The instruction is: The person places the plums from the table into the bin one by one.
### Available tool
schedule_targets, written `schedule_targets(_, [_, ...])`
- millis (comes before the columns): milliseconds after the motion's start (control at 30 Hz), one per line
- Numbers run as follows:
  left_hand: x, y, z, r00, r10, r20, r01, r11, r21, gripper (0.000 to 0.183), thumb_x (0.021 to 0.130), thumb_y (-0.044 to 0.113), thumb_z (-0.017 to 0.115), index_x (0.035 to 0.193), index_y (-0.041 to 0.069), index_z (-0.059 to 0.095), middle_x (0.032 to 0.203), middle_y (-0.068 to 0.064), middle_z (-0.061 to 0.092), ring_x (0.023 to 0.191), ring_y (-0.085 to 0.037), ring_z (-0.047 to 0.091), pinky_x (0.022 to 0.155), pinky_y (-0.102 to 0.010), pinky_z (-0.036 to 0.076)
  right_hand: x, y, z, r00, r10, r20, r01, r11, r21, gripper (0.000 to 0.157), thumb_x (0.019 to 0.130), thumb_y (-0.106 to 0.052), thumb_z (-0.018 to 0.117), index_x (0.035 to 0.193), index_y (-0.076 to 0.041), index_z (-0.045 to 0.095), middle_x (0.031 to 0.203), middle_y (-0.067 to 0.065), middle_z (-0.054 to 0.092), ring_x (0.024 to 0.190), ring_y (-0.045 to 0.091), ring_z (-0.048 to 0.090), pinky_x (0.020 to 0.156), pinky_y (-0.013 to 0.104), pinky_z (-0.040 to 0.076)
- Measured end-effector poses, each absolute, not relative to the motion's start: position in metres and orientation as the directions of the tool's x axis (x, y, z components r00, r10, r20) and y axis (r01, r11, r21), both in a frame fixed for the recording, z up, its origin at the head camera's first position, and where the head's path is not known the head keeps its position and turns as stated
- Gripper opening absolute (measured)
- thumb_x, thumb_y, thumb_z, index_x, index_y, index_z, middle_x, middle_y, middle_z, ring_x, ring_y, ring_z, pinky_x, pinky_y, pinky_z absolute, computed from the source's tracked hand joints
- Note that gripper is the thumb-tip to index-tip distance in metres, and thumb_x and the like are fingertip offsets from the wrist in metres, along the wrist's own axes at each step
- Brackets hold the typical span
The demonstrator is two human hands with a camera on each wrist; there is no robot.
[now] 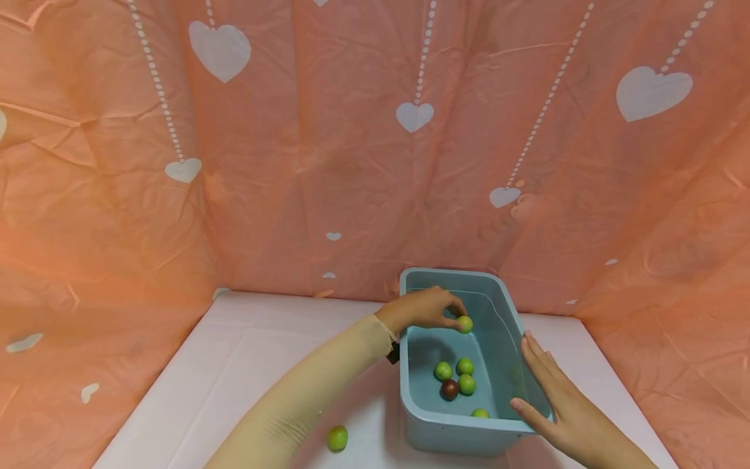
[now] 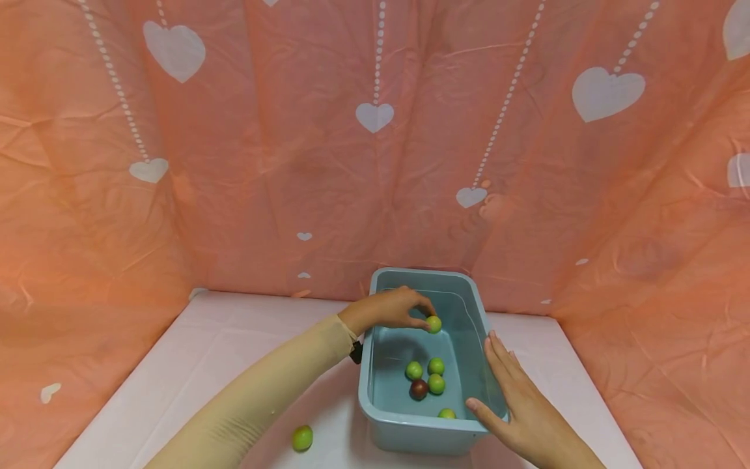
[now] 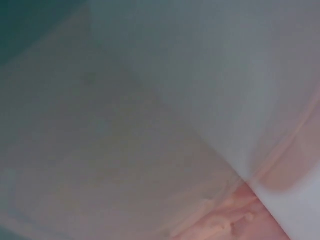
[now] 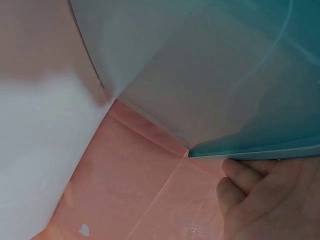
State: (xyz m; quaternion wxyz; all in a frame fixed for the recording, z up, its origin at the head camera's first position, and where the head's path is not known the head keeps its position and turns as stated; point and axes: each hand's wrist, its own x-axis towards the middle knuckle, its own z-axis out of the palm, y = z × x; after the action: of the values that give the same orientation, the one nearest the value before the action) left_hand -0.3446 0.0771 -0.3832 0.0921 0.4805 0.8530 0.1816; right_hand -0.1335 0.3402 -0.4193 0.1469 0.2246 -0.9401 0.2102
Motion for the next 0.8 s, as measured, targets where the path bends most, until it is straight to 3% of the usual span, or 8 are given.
schedule_targets(133, [-0.3446, 0.0797, -0.3866, -0.526, 0.85, -0.02, 0.798, 0.502, 0.333, 0.03, 0.105, 0.03, 0.074, 0.131, 0.017, 0.077, 0.128, 0.007, 0.076, 0.122, -0.005, 0.066, 0.119, -0.026, 0.039, -0.1339, 0.34, -0.4188, -0.851, -0.369, 0.374, -0.492, 0.808, -0.323, 0.1, 0.098, -0.03, 0.08, 0.173, -0.013, 0.018, 0.18, 0.011, 0.013, 0.163, 0.019, 0.007, 0.118, 0.003, -0.001])
schedule_targets(367, [-0.3384, 0.0842, -0.3852, -0.539, 0.839, -0.077, 0.795, 0.537, 0.282, 0.029, 0.103, 0.029, 0.077, 0.129, 0.016, 0.078, 0.124, 0.005, 0.077, 0.12, -0.011, 0.068, 0.102, -0.019, 0.051, -0.1341, 0.3402, -0.4175, -0.853, -0.366, 0.373, -0.489, 0.811, -0.322, 0.1, 0.098, -0.03, 0.08, 0.173, -0.013, 0.017, 0.18, 0.012, 0.014, 0.161, 0.008, 0.002, 0.119, 0.003, 0.0])
schedule_targets(567, [-0.3385, 0.0854, -0.3894, -0.522, 0.848, -0.093, 0.806, 0.526, 0.273, 0.028, 0.101, 0.027, 0.079, 0.127, 0.014, 0.079, 0.122, 0.004, 0.078, 0.117, -0.01, 0.071, 0.098, -0.017, 0.053, -0.1338, 0.3405, -0.4188, -0.85, -0.368, 0.376, -0.494, 0.804, -0.33, 0.1, 0.098, -0.029, 0.08, 0.173, -0.012, 0.017, 0.18, 0.01, 0.012, 0.162, 0.011, 0.003, 0.119, 0.003, 0.0])
schedule_targets(800, [-0.3394, 0.0871, -0.3924, -0.537, 0.836, -0.109, 0.798, 0.546, 0.254, 0.031, 0.101, 0.03, 0.078, 0.129, 0.016, 0.078, 0.122, 0.005, 0.078, 0.115, -0.008, 0.07, 0.097, -0.019, 0.053, -0.135, 0.3405, -0.4206, -0.842, -0.375, 0.388, -0.506, 0.798, -0.327, 0.1, 0.097, -0.027, 0.081, 0.173, -0.012, 0.017, 0.18, 0.007, 0.011, 0.159, 0.002, 0.0, 0.119, 0.004, -0.001])
